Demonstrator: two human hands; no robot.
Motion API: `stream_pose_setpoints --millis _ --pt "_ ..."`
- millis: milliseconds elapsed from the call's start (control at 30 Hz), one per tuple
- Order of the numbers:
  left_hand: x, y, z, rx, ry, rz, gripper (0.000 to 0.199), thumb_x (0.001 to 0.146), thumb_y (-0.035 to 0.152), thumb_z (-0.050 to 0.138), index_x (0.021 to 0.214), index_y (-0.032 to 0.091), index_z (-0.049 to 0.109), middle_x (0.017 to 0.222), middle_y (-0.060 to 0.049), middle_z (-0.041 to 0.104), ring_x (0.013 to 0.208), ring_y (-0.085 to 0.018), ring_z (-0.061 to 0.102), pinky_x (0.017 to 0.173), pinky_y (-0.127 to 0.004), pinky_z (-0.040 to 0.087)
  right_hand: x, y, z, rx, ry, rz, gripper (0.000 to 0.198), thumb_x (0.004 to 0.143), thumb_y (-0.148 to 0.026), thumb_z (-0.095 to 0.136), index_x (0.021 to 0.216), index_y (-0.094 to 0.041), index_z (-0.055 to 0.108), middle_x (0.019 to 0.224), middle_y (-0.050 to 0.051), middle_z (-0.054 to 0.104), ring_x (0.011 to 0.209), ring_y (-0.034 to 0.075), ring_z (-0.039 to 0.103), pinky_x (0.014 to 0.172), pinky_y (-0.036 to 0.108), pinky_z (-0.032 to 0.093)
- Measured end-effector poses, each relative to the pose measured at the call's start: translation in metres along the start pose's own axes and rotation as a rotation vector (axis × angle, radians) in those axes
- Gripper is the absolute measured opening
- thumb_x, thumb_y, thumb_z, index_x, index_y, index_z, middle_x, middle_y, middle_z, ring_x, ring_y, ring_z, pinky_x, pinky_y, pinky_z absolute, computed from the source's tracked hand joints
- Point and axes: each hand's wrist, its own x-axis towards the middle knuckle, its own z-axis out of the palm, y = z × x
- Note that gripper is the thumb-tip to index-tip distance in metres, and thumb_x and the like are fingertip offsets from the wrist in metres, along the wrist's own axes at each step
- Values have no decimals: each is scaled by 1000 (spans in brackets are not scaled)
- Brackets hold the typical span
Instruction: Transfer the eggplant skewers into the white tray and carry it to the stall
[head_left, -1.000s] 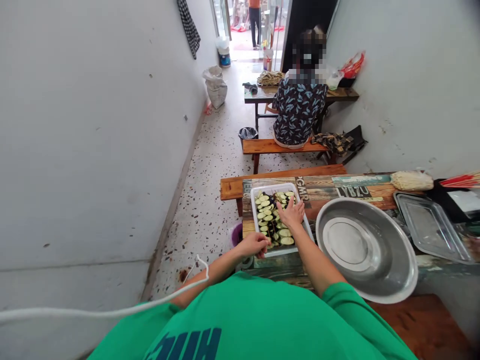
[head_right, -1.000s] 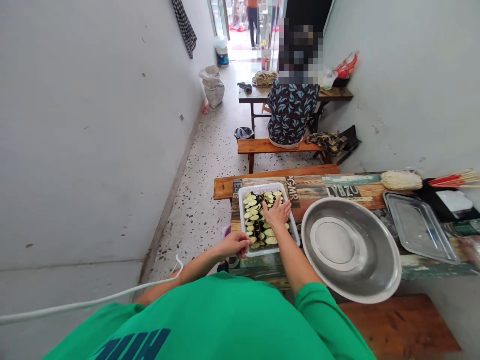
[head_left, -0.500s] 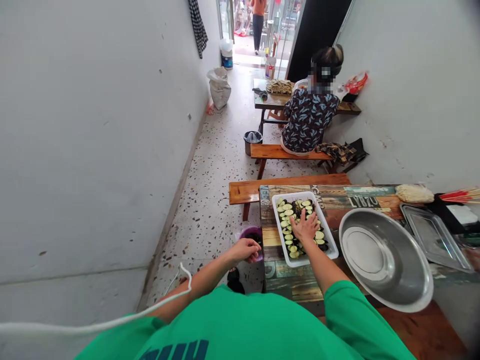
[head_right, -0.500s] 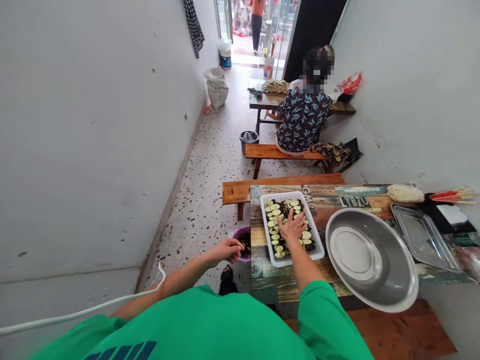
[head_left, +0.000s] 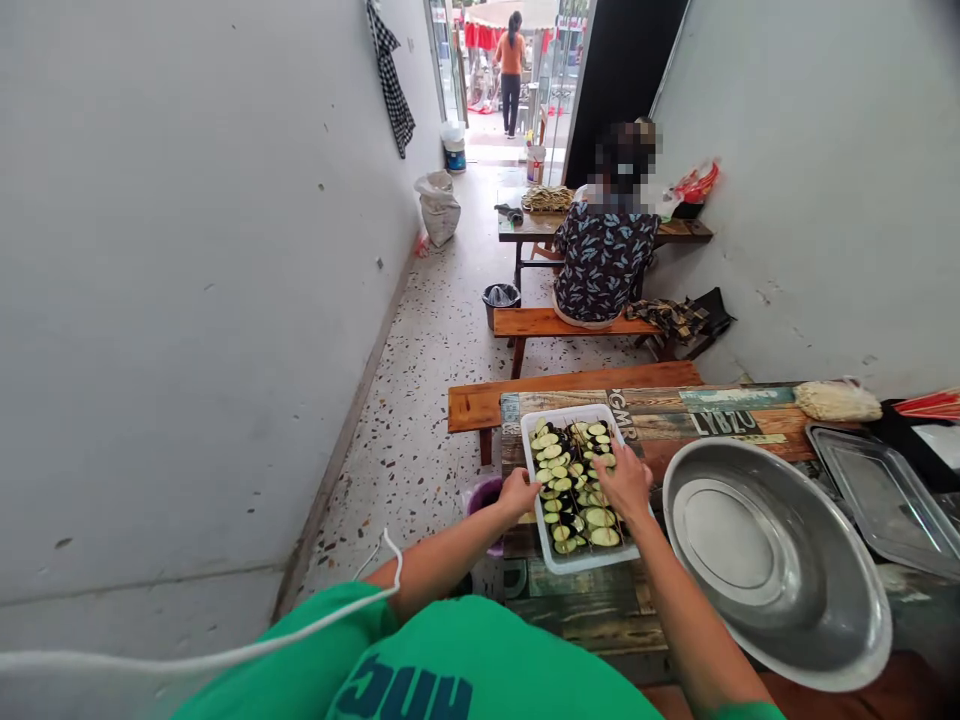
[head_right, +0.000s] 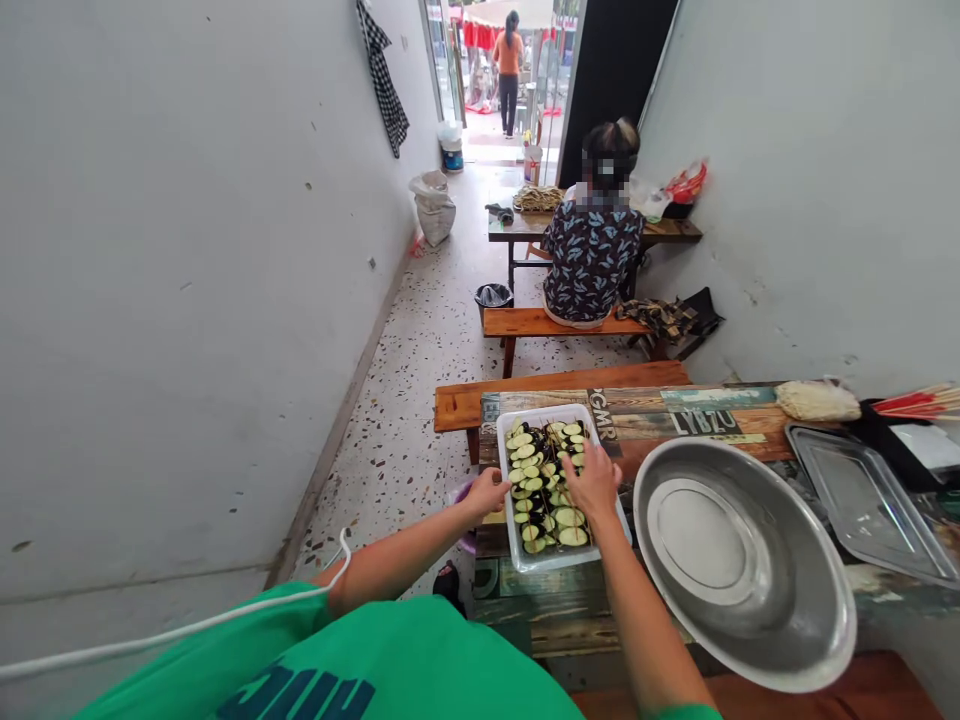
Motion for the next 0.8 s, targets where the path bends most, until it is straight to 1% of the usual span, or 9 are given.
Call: stream_pose_setpoints --millis 67,167,267,367,467,567,633,700,800 --pt "10 -2 5 -33 44 -42 30 84 34 65 103 15 52 77 1 60 58 -8 56 56 -18 47 16 33 -12 19 -21 17 53 97 -38 33 141 -10 44 133 20 53 124 27 48 102 36 34" --pt "19 -4 9 -76 45 -89 24 86 32 64 98 17 49 72 5 56 53 -6 53 57 -21 50 36 61 -13 36 -153 76 38 93 -26 41 114 -5 65 105 20 67 99 25 63 82 29 42" --pt "20 -1 9 -84 0 -90 17 88 26 61 92 17 46 67 7 53 51 -6 53 57 -24 53 42 64 -4 86 -188 98 36 93 -33 42 91 -10 69 85 14 70 81 22 65 68 27 40" --pt "19 3 5 -67 -33 -72 13 91 21 56 89 17 44 62 9 48 48 -6 50 56 -23 53 37 57 1 137 -124 144 40 94 -41 39 88 -13 67 83 11 70 78 20 64 65 26 38" --pt "18 5 -6 -60 -60 -46 12 91 18 54 87 18 42 61 10 46 47 -5 49 53 -20 52 30 47 -2 163 -59 183 40 91 -45 40 83 -14 66 82 10 70 78 20 63 65 26 37" --pt "17 9 -30 -76 -98 -17 15 88 17 57 84 18 42 62 9 47 47 -5 50 51 -19 51 23 29 -13 176 -9 200 42 86 -49 40 79 -15 66 80 11 69 76 22 62 64 28 36" --pt "14 14 -54 -91 -121 1 15 87 15 58 83 17 43 62 9 49 47 -6 51 49 -19 50 18 10 -24 207 25 222 43 82 -53 41 74 -17 64 76 11 68 73 23 61 62 30 37" --pt "9 21 -85 -114 -159 30 15 85 15 58 83 17 43 61 8 51 46 -7 53 46 -20 50 15 -13 -35 257 57 255 43 77 -57 42 69 -19 62 73 11 67 69 24 60 61 32 37" --pt "-3 35 -146 -176 -277 109 18 83 18 61 84 17 43 60 7 54 45 -9 56 45 -22 52 12 -57 -51 312 82 289 41 70 -60 47 66 -22 63 69 12 67 65 26 60 60 35 39"
